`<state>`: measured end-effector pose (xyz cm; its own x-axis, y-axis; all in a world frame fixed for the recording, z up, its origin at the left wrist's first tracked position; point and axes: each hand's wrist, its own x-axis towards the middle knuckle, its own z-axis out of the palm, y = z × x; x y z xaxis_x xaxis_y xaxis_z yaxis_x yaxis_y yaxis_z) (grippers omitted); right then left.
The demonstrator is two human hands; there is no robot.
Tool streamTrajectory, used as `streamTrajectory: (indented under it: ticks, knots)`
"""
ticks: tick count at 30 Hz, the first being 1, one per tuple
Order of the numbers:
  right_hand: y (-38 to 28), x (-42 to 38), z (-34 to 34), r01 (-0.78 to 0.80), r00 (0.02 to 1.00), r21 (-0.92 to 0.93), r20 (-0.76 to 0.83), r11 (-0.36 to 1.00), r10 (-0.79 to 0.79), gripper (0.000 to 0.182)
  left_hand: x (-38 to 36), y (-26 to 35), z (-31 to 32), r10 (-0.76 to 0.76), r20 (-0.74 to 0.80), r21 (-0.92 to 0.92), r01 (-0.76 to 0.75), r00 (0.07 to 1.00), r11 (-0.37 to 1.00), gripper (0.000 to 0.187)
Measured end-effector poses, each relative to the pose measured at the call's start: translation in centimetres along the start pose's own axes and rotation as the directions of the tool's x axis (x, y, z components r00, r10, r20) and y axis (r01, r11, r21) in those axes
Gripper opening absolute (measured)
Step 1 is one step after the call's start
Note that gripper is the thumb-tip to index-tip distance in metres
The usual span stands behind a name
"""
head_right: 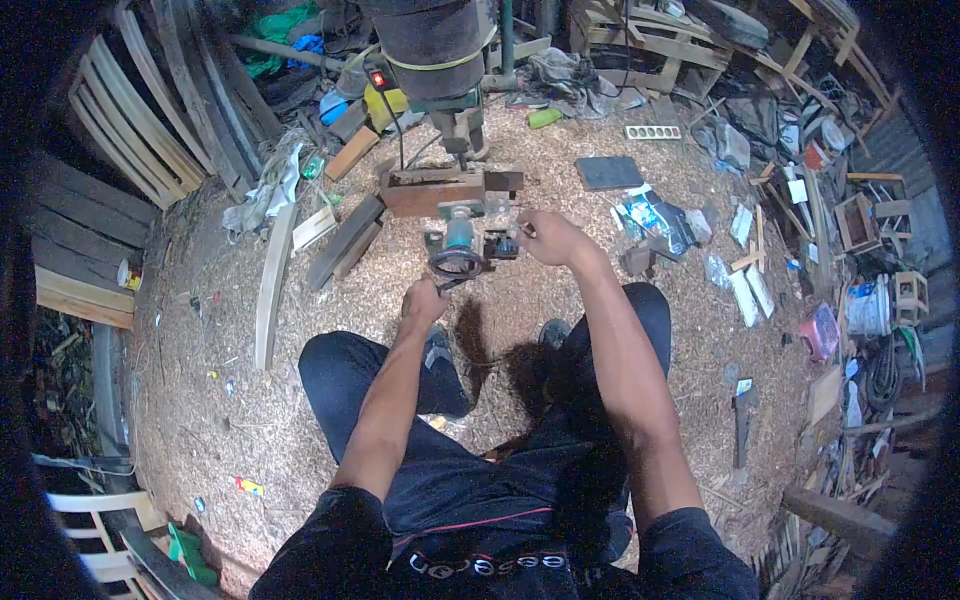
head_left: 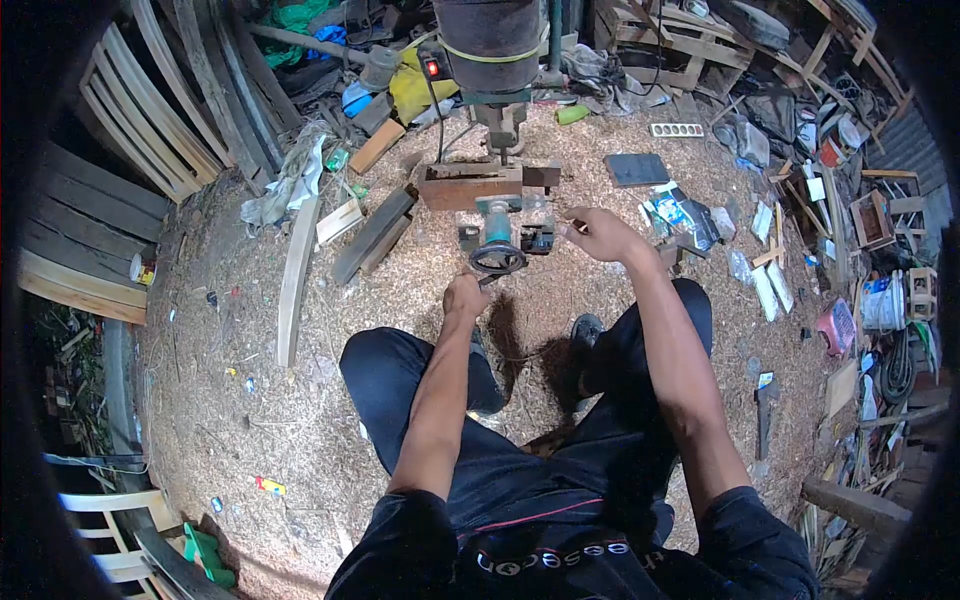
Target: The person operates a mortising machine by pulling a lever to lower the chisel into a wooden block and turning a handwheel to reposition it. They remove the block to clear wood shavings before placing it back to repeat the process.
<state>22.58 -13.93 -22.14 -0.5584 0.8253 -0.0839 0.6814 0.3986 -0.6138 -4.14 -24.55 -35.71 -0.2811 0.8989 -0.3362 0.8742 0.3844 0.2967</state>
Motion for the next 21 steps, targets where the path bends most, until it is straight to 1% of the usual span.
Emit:
streamTrajectory:
  ticks: [3,6,9,12,15,18,19,21]
  knots:
    - [0.5,-0.1,-0.1,0.033,0.999,-0.069,0.000,0.997,-0.033,0.048,0.3,-0.3,0.9,0.030,-0.064,-0.003,-0.030,0.997,1.000,0.051]
    - [0.3,0.0,-0.3,0.021,1.000,-0.065,0.021,0.998,-0.019,0.048,0.6,-0.3,1.1,0.023,-0.074,-0.006,-0.024,0.997,1.000,0.051]
    - [0.1,0.2,-0.3,0.001,1.000,-0.028,0.015,1.000,0.000,0.042,0.5,-0.2,1.1,0.020,-0.092,-0.007,-0.021,0.996,1.000,0.051]
    - [0.0,0.5,-0.1,0.001,1.000,-0.024,0.015,1.000,0.000,0.044,0.5,0.7,0.9,0.079,0.003,-0.013,-0.079,0.997,0.997,0.060]
    - [-0.2,0.6,0.0,0.003,1.000,-0.028,0.017,1.000,-0.003,0.045,-0.5,2.6,1.2,0.128,-0.046,-0.027,-0.129,0.991,0.991,0.059]
    - [-0.1,0.0,-0.1,-0.018,0.999,-0.024,0.027,1.000,0.018,0.046,-0.5,2.8,1.1,0.118,-0.030,-0.062,-0.120,0.993,0.991,0.058]
    - [-0.1,-0.3,-0.2,-0.020,0.999,-0.026,0.028,0.999,0.021,0.046,-0.7,2.9,0.9,0.105,-0.016,-0.051,-0.105,0.994,0.993,0.059]
    - [-0.2,-0.9,-0.3,-0.022,0.999,-0.024,0.025,0.999,0.022,0.046,-0.6,2.9,0.9,0.121,-0.020,-0.030,-0.122,0.992,0.992,0.060]
